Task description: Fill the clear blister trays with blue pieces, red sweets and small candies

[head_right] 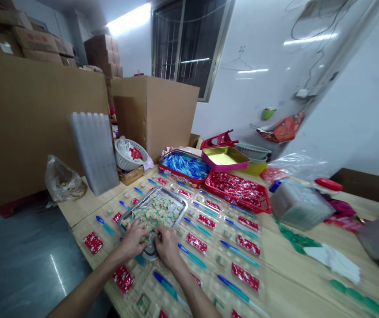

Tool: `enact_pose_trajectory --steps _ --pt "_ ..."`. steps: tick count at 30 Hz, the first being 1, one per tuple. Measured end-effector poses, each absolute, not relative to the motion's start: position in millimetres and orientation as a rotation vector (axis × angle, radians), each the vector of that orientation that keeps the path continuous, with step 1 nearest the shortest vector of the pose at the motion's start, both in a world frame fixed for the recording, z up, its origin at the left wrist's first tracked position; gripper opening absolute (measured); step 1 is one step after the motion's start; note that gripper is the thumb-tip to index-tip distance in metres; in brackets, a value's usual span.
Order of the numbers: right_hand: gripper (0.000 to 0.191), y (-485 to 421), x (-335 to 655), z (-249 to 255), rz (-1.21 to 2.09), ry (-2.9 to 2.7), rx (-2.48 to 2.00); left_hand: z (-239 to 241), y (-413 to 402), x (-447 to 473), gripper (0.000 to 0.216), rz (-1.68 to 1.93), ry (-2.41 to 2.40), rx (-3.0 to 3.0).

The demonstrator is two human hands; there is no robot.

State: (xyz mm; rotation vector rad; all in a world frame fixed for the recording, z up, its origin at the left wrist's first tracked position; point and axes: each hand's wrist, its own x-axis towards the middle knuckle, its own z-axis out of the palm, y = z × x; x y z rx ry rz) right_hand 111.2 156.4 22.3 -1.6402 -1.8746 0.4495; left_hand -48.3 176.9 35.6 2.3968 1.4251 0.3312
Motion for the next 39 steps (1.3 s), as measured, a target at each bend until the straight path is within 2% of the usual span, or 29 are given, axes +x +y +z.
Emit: enact_pose_trajectory --steps 6,13,25,31,36,39 --pt "0.013 157 116 26 0.523 -1.862 -1.585 35 174 -46 0.019 0.357 1.544 2.379" --pt "0.018 154 108 29 0.419 -2.022 -1.699 39 170 -44 0.025 0.324 1.571 2.389" --pt "0.025 157 104 29 0.457 -2.183 -1.704 28 169 -44 0.018 0.480 1.625 2.248" --pt "0.030 148 103 28 0.348 -2.129 -1.540 33 166 -44 0.030 0.553 1.521 2.269" --pt "0.033 142 96 30 0.263 -2.216 -1.371 32 161 -47 0.011 0.555 1.483 2.297" --pt "0.037 140 94 27 0.326 -2.206 -1.374 30 159 -51 0.010 0.520 1.504 2.303"
